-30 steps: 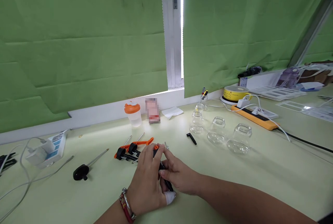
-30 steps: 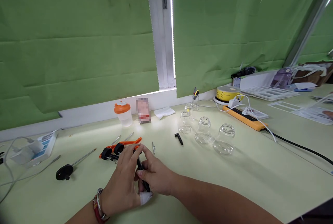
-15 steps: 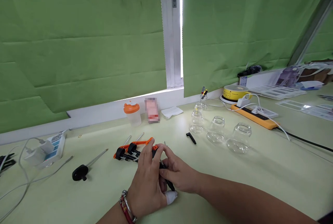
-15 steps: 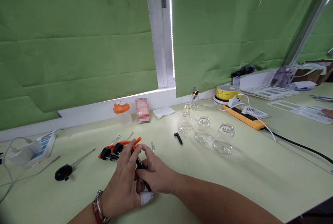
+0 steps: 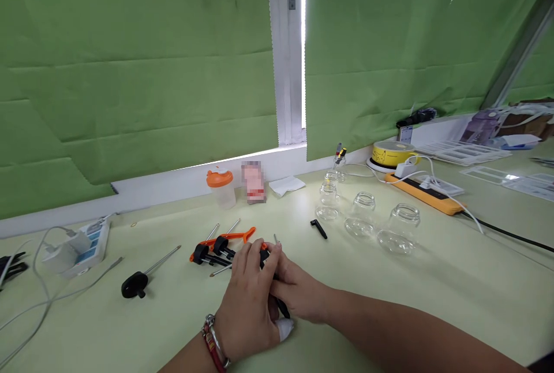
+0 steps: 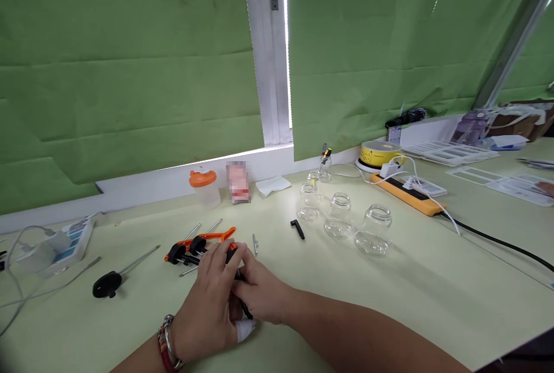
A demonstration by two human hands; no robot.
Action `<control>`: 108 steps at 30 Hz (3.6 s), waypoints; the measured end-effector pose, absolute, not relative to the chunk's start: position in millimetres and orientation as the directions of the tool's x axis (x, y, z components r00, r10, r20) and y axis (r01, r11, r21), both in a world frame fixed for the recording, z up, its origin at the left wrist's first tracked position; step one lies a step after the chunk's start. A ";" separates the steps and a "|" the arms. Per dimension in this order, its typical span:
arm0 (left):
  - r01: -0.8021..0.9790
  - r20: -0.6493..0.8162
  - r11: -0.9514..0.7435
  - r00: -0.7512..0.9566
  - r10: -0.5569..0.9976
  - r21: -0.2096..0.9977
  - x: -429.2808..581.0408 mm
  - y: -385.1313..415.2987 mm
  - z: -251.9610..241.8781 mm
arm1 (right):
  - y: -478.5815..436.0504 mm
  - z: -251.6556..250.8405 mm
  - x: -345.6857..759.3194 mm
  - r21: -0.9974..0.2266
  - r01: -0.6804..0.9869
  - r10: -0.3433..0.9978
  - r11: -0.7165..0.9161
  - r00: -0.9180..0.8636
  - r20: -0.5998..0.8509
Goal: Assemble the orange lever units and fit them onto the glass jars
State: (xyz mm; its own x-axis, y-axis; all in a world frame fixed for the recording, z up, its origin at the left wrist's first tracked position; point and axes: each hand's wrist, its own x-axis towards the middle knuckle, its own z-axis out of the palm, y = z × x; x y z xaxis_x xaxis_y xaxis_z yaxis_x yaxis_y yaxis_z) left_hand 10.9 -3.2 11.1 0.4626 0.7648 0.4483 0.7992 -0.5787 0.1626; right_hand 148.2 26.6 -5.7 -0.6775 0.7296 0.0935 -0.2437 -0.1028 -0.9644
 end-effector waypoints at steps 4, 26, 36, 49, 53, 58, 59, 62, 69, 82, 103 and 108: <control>0.799 0.427 -0.586 0.488 0.762 0.133 11.8 -4.7 10.1 | 24.5 -5.9 144.1 -0.968 -0.218 0.787 -0.127 -0.616 0.035; 0.799 0.555 -0.592 0.448 0.700 0.102 11.5 4.0 7.4 | 21.5 4.5 138.5 -0.921 -0.340 0.832 -0.193 -0.554 0.031; 0.810 0.540 -0.580 0.451 0.711 0.088 11.3 1.2 11.0 | 20.7 2.2 137.7 -0.940 -0.293 0.834 -0.172 -0.551 0.019; 0.765 0.481 -0.601 0.447 0.754 0.231 6.1 2.4 15.6 | 32.1 -1.9 145.6 -0.934 -0.329 0.782 -0.138 -0.615 0.101; 0.716 0.424 -0.564 0.398 0.814 0.411 2.6 0.9 24.1 | 41.1 -2.4 152.8 -0.928 -0.334 0.801 -0.167 -0.594 0.070; 0.595 0.217 -0.357 0.296 0.930 0.720 -0.6 -5.5 40.9 | 63.1 -5.4 165.1 -0.962 -0.268 0.888 -0.047 -0.453 0.083; 0.549 0.168 -0.310 0.295 0.941 0.776 -1.0 -6.9 45.0 | 69.9 -6.9 169.0 -0.970 -0.244 0.919 -0.003 -0.383 0.093; 0.367 0.007 -0.138 0.335 0.942 0.920 -2.2 -10.7 57.2 | 92.1 -15.0 182.0 -0.990 -0.085 0.976 0.111 -0.181 0.125; 0.002 -0.190 0.213 0.456 0.870 0.977 -7.1 -10.4 63.0 | 116.5 -40.4 196.9 -0.803 0.495 0.938 0.332 -0.263 0.226; 0.016 -0.400 0.451 0.491 0.774 0.892 -6.5 4.6 38.0 | 106.5 -33.2 191.5 -0.496 0.611 0.782 0.617 -0.549 0.297; 0.024 -0.419 0.481 0.532 0.736 0.876 -7.8 8.6 33.5 | 107.0 -31.1 190.1 -0.549 0.679 0.866 0.487 -0.458 0.201; 0.051 -0.409 0.457 0.542 0.735 0.888 -6.5 8.3 33.8 | 104.4 -29.8 191.1 -0.505 0.712 0.865 0.487 -0.472 0.168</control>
State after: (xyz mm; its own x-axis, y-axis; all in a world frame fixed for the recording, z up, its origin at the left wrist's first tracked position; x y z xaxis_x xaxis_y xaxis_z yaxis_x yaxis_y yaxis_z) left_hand -6.5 8.3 33.8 0.5419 0.7345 -0.4085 0.0507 0.4566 0.8882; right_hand 191.1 104.4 -29.8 -0.4725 0.8651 0.1681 0.7122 0.4872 -0.5055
